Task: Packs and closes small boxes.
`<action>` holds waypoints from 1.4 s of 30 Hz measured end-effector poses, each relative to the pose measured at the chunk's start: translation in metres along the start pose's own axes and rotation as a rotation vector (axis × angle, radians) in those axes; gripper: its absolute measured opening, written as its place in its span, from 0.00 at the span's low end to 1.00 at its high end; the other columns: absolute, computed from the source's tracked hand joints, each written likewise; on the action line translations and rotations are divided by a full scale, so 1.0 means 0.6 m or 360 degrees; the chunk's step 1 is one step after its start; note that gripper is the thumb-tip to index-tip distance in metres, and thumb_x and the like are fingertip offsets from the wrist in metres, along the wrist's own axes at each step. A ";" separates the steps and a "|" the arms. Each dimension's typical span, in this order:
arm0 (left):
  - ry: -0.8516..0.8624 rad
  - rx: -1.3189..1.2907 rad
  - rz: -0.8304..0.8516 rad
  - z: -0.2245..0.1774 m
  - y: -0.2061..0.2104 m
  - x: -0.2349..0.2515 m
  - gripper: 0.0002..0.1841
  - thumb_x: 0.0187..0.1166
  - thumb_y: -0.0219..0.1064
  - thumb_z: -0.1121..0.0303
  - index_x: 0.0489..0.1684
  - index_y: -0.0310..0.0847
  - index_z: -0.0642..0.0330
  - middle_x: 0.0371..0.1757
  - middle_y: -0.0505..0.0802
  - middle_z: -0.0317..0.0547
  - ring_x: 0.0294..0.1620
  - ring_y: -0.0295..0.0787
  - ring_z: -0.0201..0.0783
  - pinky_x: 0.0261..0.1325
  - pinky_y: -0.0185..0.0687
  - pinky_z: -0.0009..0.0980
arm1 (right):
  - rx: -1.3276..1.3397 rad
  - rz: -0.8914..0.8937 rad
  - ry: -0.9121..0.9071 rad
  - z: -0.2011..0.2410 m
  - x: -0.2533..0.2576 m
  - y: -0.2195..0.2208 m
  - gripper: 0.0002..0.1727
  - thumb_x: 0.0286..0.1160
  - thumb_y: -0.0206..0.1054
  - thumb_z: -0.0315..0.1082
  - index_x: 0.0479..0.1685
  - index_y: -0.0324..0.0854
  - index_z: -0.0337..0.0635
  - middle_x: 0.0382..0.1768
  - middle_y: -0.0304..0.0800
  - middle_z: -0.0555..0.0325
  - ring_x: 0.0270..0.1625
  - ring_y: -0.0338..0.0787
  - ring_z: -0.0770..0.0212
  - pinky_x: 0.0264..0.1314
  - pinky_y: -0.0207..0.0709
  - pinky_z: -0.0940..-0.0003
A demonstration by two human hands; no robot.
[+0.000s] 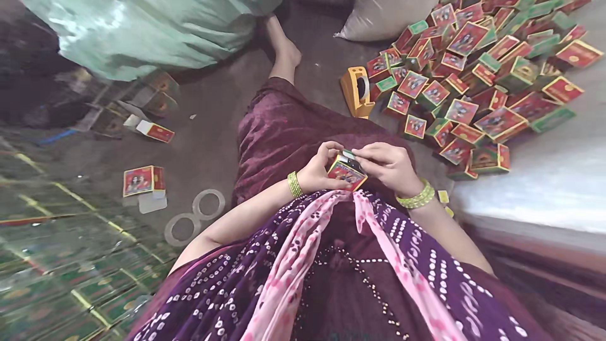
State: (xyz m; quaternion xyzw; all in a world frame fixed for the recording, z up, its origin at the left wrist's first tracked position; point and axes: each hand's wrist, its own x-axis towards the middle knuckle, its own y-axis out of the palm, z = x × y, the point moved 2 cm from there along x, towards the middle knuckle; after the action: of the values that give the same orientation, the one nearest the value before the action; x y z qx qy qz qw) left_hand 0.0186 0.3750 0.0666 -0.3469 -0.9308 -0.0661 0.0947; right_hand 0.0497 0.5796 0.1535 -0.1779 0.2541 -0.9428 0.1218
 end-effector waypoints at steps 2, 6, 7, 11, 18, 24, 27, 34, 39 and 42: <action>-0.0019 0.0031 -0.0001 0.003 -0.001 0.000 0.50 0.53 0.89 0.69 0.77 0.56 0.65 0.58 0.91 0.49 0.55 0.93 0.37 0.60 0.92 0.40 | -0.0034 0.0124 0.0001 0.005 -0.001 0.004 0.11 0.72 0.74 0.28 0.50 0.95 0.40 0.47 0.95 0.59 0.50 0.92 0.71 0.52 0.89 0.74; -0.0064 0.0063 0.0003 0.008 0.000 0.000 0.46 0.56 0.88 0.68 0.74 0.61 0.66 0.51 0.92 0.48 0.49 0.94 0.36 0.55 0.93 0.38 | -0.0260 0.0264 -0.0064 0.011 -0.001 0.013 0.11 0.77 0.69 0.34 0.50 0.96 0.47 0.46 0.93 0.62 0.52 0.90 0.71 0.56 0.86 0.71; -0.0081 0.0059 0.0011 0.009 0.000 -0.001 0.44 0.57 0.88 0.68 0.73 0.63 0.65 0.49 0.92 0.47 0.48 0.94 0.36 0.55 0.93 0.38 | -0.0319 0.0289 -0.0088 0.012 -0.001 0.015 0.12 0.77 0.67 0.34 0.50 0.96 0.48 0.46 0.93 0.63 0.53 0.89 0.70 0.58 0.85 0.69; -0.0055 0.0003 -0.0025 0.011 -0.001 -0.003 0.36 0.61 0.85 0.71 0.69 0.67 0.63 0.52 0.93 0.47 0.49 0.94 0.36 0.55 0.93 0.39 | -0.0427 0.0216 -0.0186 0.007 -0.009 0.027 0.16 0.77 0.61 0.30 0.54 0.94 0.45 0.52 0.95 0.57 0.60 0.90 0.64 0.65 0.84 0.66; -0.0211 -0.0034 -0.0261 0.014 -0.008 0.003 0.22 0.77 0.74 0.67 0.67 0.74 0.62 0.53 0.93 0.45 0.46 0.93 0.35 0.52 0.93 0.35 | 0.0194 0.0187 0.0279 -0.030 -0.003 0.020 0.24 0.83 0.64 0.31 0.76 0.77 0.36 0.63 0.93 0.54 0.61 0.93 0.65 0.65 0.89 0.64; -0.0351 -0.0320 -0.0437 0.021 -0.017 0.018 0.14 0.90 0.51 0.66 0.66 0.73 0.59 0.48 0.93 0.47 0.44 0.92 0.38 0.52 0.90 0.38 | -0.0234 -0.0359 0.1042 -0.249 0.153 -0.094 0.24 0.80 0.70 0.40 0.71 0.80 0.38 0.63 0.89 0.44 0.65 0.89 0.51 0.72 0.80 0.48; -0.0294 -0.0328 -0.0438 0.021 -0.022 0.020 0.14 0.91 0.48 0.66 0.63 0.72 0.63 0.49 0.92 0.45 0.47 0.92 0.35 0.55 0.90 0.36 | -0.0521 -0.0201 0.1300 -0.358 0.209 -0.117 0.29 0.79 0.70 0.45 0.72 0.78 0.34 0.65 0.85 0.32 0.69 0.85 0.35 0.74 0.73 0.33; -0.0257 -0.0391 -0.0419 0.023 -0.033 0.034 0.13 0.90 0.47 0.68 0.62 0.71 0.64 0.48 0.90 0.43 0.43 0.90 0.32 0.50 0.89 0.32 | -0.0416 -0.0184 0.1427 -0.410 0.247 -0.097 0.25 0.71 0.77 0.50 0.60 0.88 0.41 0.54 0.93 0.41 0.60 0.91 0.41 0.68 0.78 0.34; -0.0260 -0.0367 -0.0420 0.027 -0.034 0.041 0.13 0.90 0.48 0.67 0.62 0.71 0.65 0.51 0.89 0.44 0.46 0.90 0.32 0.52 0.89 0.32 | -0.0008 -0.0469 0.1512 -0.362 0.228 -0.100 0.20 0.69 0.79 0.40 0.58 0.88 0.41 0.48 0.93 0.50 0.43 0.88 0.59 0.49 0.82 0.57; -0.0267 -0.0394 -0.0436 0.028 -0.035 0.039 0.13 0.90 0.49 0.67 0.62 0.71 0.64 0.50 0.90 0.44 0.47 0.91 0.32 0.54 0.90 0.33 | 0.0148 -0.0512 0.1614 -0.343 0.198 -0.095 0.17 0.67 0.80 0.38 0.51 0.88 0.40 0.33 0.87 0.61 0.27 0.77 0.71 0.32 0.76 0.69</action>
State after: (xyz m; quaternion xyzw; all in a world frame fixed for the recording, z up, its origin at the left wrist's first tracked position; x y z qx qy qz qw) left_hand -0.0144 0.3773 0.0545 -0.2303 -0.9587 -0.1631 -0.0365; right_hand -0.1477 0.6790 0.0495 0.2690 0.2086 -0.9275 -0.1546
